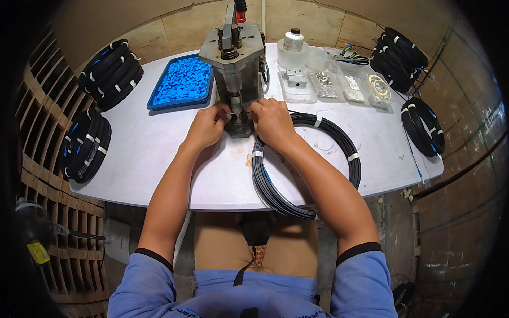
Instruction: Manually assembling and crimping components onto a large wire harness using a workbench-mounted press.
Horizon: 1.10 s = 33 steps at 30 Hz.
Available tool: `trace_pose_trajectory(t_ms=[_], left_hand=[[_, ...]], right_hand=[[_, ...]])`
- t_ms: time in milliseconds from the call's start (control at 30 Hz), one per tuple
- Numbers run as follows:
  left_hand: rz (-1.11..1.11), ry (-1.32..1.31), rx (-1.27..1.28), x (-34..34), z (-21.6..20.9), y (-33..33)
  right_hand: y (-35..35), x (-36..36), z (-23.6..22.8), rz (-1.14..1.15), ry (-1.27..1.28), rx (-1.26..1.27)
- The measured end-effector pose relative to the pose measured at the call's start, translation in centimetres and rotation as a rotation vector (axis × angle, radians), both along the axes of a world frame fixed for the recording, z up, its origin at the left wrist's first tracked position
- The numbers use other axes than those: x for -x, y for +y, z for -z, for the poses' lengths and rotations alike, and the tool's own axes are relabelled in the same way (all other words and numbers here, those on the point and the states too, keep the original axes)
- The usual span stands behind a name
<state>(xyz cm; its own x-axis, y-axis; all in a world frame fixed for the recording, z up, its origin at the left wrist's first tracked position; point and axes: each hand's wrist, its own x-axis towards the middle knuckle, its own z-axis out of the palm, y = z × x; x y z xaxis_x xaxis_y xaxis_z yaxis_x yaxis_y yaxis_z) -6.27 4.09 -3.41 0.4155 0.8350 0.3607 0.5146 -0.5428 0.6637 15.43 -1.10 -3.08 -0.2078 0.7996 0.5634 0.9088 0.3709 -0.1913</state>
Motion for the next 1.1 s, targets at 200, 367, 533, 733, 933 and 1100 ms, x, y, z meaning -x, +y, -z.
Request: trace_pose_trajectory(t_ms=[200, 367, 533, 733, 933, 1100], left_hand=[[-0.014, 0.013, 0.009, -0.06, 0.15, 0.13], [-0.009, 0.008, 0.006, -0.01, 0.14, 0.09], [0.023, -0.040, 0.004, 0.04, 0.30, 0.17], [0.014, -0.023, 0.020, 0.07, 0.08, 0.05], [0.006, -0.012, 0.048, -0.24, -0.60, -0.45], [-0.008, -0.016, 0.031, -0.10, -0.22, -0.22]], right_hand=[[0.06, -0.07, 0.06, -0.012, 0.023, 0.002], [-0.03, -0.02, -0.04, -0.007, 0.024, 0.021], [-0.13, 0.04, -0.19, -0.003, 0.027, 0.027], [-0.09, 0.11, -0.11, 0.001, 0.015, 0.002], [0.04, -0.09, 0.05, 0.006, 0.021, 0.017], [0.04, 0.08, 0.04, 0.008, 0.021, 0.030]])
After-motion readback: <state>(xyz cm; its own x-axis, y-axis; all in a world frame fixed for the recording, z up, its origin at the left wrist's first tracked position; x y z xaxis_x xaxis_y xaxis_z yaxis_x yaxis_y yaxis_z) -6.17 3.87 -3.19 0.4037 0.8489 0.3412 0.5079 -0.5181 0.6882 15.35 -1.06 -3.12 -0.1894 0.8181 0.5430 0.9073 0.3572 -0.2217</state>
